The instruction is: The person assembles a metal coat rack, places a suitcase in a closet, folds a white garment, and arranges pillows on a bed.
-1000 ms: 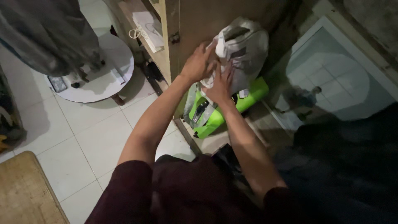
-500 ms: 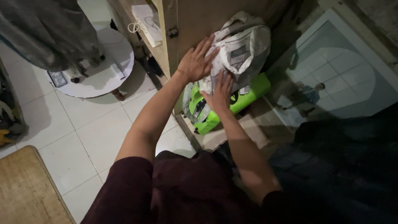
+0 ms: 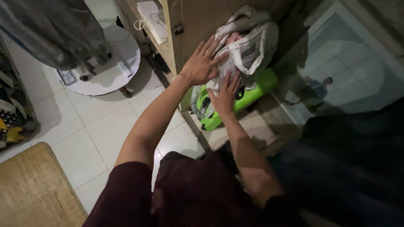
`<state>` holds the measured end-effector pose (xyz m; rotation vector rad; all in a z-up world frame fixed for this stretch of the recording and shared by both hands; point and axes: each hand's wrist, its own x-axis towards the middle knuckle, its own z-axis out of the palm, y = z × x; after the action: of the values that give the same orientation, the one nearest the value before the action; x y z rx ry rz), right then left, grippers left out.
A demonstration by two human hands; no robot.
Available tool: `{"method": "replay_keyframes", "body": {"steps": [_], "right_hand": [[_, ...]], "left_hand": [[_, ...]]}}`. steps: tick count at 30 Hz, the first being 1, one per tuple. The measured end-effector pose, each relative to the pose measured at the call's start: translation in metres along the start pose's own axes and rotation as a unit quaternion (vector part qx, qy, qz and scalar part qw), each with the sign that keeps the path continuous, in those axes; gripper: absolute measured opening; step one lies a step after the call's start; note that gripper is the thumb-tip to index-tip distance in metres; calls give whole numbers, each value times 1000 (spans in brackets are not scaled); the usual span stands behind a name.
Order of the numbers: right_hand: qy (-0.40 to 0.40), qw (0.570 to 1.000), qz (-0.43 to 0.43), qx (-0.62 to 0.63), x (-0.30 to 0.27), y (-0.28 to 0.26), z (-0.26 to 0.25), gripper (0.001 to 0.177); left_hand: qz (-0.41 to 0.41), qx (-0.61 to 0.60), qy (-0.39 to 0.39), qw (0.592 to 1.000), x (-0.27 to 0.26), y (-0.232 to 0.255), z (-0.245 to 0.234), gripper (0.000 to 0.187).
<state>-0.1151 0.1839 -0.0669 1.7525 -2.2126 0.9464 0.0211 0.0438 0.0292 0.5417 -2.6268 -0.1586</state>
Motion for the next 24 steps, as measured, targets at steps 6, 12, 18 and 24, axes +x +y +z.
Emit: {"method": "replay_keyframes", "body": {"steps": [6,12,18,24], "right_hand": [[2,999,51,-11,-15,-16,-11,116],[1,999,30,-32,-33,-14,-16,116],[-11,998,33,-45,-51,-5,-28,114],[-54,997,38,-44,-67,-12,-35,114]], "left_hand": [[-3,0,34,999,-31,8,3,65],[-51,-23,37,998,-68,20,8,67],[-89,-48,47,994,-100,46,8,69],[-130,-55,57,988,-124,56,22,71]]}}
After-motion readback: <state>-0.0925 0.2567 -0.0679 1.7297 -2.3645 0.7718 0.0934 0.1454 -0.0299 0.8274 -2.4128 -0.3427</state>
